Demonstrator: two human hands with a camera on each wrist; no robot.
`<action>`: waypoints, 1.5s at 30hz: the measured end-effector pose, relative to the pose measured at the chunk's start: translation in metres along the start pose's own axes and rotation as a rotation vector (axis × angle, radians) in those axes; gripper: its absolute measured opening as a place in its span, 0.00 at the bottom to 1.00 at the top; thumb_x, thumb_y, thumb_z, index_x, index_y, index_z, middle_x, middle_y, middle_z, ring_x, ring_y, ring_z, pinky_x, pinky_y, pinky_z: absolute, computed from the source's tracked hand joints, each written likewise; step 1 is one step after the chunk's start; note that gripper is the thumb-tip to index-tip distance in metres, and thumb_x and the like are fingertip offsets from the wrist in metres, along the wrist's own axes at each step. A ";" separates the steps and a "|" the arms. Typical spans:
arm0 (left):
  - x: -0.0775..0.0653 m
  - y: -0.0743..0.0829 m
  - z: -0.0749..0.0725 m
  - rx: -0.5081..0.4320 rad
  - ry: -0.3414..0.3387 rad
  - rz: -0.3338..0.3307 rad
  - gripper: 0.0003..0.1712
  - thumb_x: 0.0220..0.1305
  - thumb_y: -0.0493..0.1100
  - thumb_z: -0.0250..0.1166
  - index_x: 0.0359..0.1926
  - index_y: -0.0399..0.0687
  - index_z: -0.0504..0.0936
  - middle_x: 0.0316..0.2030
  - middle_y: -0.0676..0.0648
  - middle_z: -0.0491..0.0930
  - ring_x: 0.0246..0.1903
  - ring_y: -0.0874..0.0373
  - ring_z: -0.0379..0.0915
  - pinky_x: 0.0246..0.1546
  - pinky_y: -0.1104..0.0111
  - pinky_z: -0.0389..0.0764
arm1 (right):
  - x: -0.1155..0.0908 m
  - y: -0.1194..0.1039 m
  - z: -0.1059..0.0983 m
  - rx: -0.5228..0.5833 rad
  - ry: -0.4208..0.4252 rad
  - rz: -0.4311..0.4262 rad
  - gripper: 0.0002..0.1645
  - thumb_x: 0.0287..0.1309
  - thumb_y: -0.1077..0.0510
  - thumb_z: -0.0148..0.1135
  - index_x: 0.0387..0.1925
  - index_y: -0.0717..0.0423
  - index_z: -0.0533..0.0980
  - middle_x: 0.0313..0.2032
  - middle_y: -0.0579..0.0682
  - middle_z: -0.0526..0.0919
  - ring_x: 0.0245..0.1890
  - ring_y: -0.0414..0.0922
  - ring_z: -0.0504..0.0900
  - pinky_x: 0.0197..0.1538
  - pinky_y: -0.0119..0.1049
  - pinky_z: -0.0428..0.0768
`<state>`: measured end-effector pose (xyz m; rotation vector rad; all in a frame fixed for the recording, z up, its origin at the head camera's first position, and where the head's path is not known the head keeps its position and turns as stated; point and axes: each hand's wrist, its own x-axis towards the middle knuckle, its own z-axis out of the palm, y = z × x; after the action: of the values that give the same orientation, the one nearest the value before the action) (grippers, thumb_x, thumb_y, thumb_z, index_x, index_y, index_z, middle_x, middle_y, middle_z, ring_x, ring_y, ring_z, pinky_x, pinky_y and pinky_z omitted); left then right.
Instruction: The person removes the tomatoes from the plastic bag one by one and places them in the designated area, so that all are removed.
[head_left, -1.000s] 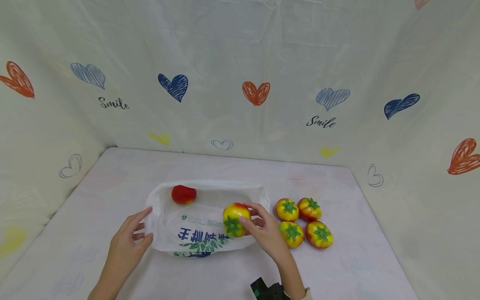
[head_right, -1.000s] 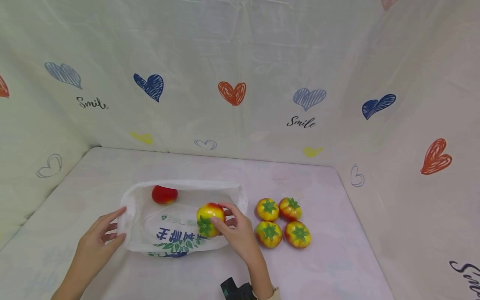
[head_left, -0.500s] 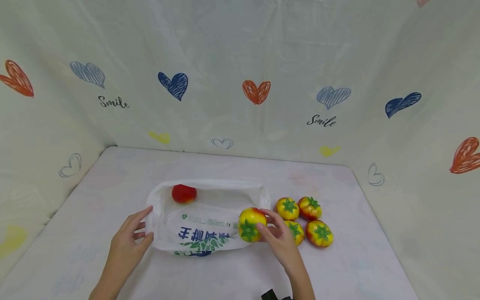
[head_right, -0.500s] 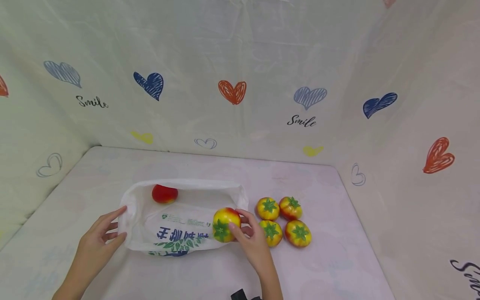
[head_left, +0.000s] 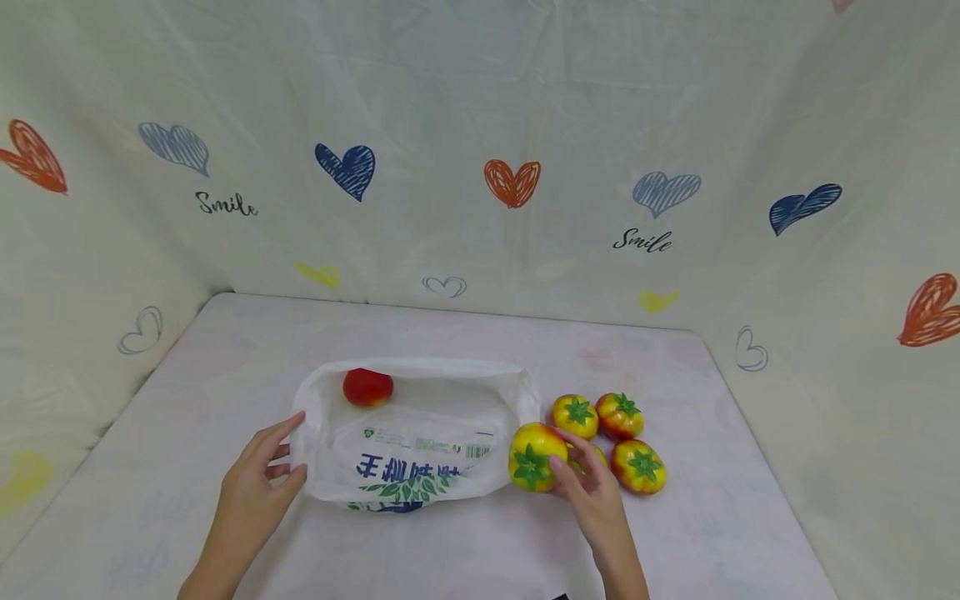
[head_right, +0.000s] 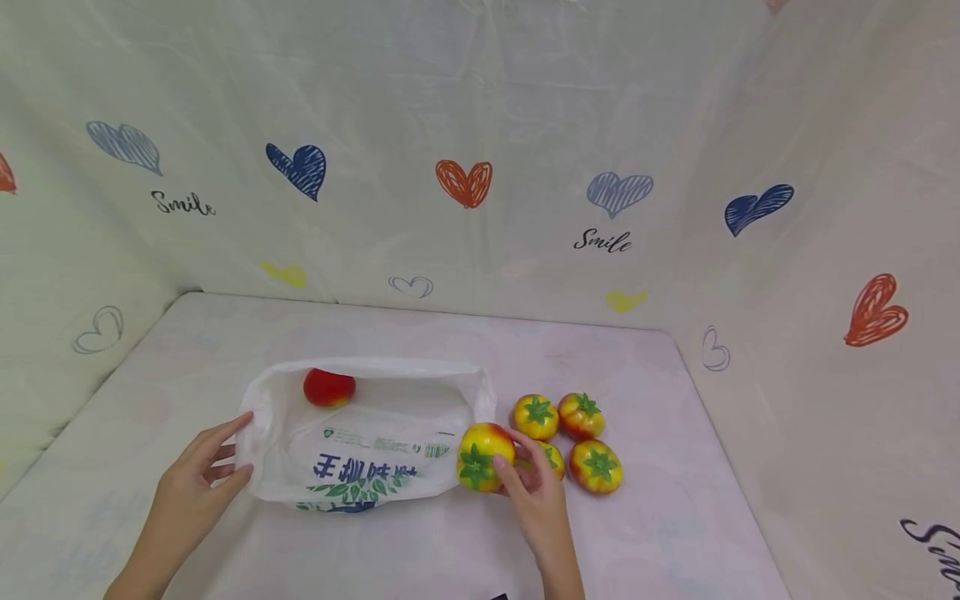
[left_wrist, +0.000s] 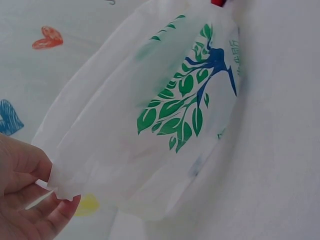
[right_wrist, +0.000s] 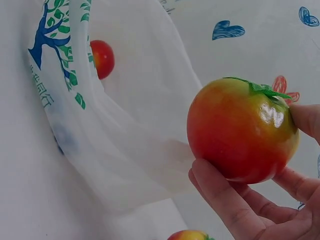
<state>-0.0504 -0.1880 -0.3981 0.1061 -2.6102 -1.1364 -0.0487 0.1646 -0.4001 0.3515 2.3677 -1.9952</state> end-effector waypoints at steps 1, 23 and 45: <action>0.000 0.000 0.000 -0.007 0.005 0.009 0.34 0.48 0.26 0.63 0.60 0.42 0.71 0.52 0.39 0.73 0.37 0.80 0.64 0.34 0.97 0.64 | 0.000 0.001 -0.002 -0.005 0.012 0.009 0.26 0.61 0.53 0.57 0.60 0.52 0.68 0.48 0.56 0.72 0.36 0.41 0.79 0.39 0.31 0.82; 0.001 -0.001 0.001 0.011 -0.015 -0.002 0.34 0.50 0.27 0.64 0.61 0.42 0.70 0.53 0.38 0.72 0.40 0.48 0.72 0.34 0.98 0.62 | 0.014 0.082 -0.047 -0.048 0.154 0.168 0.40 0.49 0.31 0.59 0.61 0.44 0.66 0.50 0.53 0.74 0.39 0.41 0.80 0.38 0.34 0.83; 0.000 -0.003 0.002 0.013 -0.017 -0.013 0.34 0.50 0.26 0.64 0.61 0.42 0.70 0.53 0.38 0.72 0.40 0.52 0.73 0.33 0.98 0.63 | 0.023 0.116 -0.104 -0.077 0.368 0.337 0.48 0.46 0.25 0.54 0.66 0.43 0.60 0.51 0.54 0.71 0.33 0.40 0.80 0.37 0.33 0.84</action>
<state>-0.0513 -0.1885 -0.4013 0.1162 -2.6362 -1.1295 -0.0361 0.2874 -0.4978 1.1158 2.3590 -1.8025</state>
